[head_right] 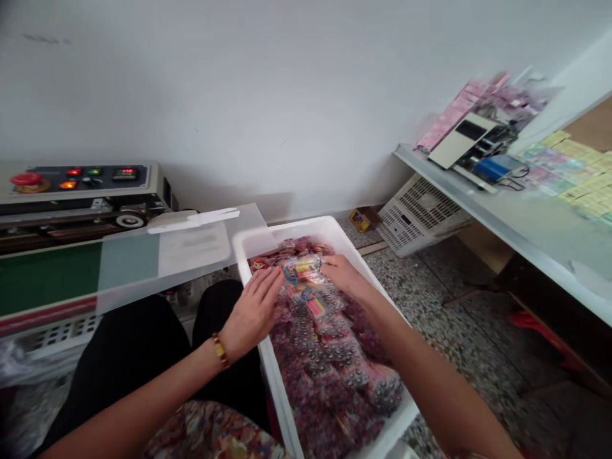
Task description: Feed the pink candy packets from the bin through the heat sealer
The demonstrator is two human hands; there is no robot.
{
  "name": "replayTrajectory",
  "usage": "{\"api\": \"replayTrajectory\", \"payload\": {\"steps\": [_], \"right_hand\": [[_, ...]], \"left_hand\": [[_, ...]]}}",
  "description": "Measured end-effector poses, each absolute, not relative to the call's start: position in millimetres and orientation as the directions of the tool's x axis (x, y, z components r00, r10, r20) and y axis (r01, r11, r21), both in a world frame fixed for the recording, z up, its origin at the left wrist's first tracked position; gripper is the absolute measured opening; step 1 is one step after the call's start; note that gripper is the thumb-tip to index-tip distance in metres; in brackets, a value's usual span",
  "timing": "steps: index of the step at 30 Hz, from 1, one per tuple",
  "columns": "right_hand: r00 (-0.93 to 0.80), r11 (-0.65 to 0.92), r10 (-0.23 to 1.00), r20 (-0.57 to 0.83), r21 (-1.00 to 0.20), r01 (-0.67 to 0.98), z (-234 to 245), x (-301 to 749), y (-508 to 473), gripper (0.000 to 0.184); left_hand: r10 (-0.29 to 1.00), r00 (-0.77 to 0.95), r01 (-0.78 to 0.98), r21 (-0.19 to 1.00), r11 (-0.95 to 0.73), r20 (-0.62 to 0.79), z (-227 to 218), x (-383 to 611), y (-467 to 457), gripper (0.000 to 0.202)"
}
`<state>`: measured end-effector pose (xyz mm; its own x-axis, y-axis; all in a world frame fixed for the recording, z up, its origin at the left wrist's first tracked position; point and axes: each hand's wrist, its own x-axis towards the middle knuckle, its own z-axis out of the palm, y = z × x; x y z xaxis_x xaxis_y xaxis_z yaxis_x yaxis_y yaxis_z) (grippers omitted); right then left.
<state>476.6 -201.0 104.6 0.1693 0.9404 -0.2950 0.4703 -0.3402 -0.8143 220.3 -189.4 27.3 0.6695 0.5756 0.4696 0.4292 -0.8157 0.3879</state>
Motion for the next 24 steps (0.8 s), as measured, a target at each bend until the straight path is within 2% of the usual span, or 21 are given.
{"api": "replayTrajectory", "payload": {"steps": [3,5,9,11,13,15,17,19,20,22,24], "right_hand": [[0.162,-0.394,0.919,-0.360,-0.868,0.301,114.2,447.6,-194.3,0.022],[0.151,-0.401,0.914,-0.376,-0.890,0.218,117.1,425.9,-184.3,0.016],[0.062,-0.382,0.924,-0.378,-0.919,0.098,128.2,385.7,-158.6,0.005],[-0.018,-0.359,0.932,-0.361,-0.931,0.066,136.5,371.2,-146.6,0.009],[-0.132,-0.342,0.928,-0.347,-0.938,0.060,141.7,362.2,-135.2,0.021],[-0.201,-0.318,0.921,-0.335,-0.941,0.113,139.2,356.8,-122.3,0.035],[-0.131,-0.252,0.950,-0.285,-0.942,0.220,127.7,350.5,-105.6,0.040],[-0.034,-0.177,0.981,-0.192,-0.949,0.260,110.5,337.9,-86.4,0.041],[-0.055,-0.153,0.984,-0.169,-0.963,0.222,101.5,328.7,-77.4,0.043],[-0.214,-0.139,0.965,-0.153,-0.987,0.077,85.5,305.6,-62.5,0.046],[-0.331,-0.137,0.936,-0.122,-0.990,-0.021,73.3,280.9,-51.0,0.040]], "left_hand": [[0.604,0.641,0.466,0.385,-0.797,0.474,24.8,242.7,-181.0,0.080],[0.637,0.600,0.494,0.403,-0.771,0.484,22.0,243.6,-169.9,0.081],[0.734,0.439,0.544,0.497,-0.676,0.518,21.2,224.8,-143.0,0.064],[0.783,0.342,0.525,0.586,-0.617,0.519,24.6,209.9,-128.9,0.050],[0.836,0.283,0.439,0.711,-0.549,0.471,30.5,192.2,-114.8,0.038],[0.902,0.256,0.288,0.863,-0.415,0.348,38.0,172.8,-101.2,0.031],[0.946,0.260,0.094,0.970,-0.223,0.192,45.2,153.2,-88.3,0.036],[0.961,0.265,-0.076,0.995,-0.058,0.076,49.8,134.8,-76.5,0.046],[0.964,0.262,-0.133,0.991,-0.008,0.043,50.6,126.3,-71.2,0.051],[0.971,0.239,-0.182,0.982,0.042,0.003,49.2,110.6,-62.1,0.055],[0.980,0.200,-0.170,0.985,0.027,0.007,44.1,96.3,-54.6,0.055]]}}
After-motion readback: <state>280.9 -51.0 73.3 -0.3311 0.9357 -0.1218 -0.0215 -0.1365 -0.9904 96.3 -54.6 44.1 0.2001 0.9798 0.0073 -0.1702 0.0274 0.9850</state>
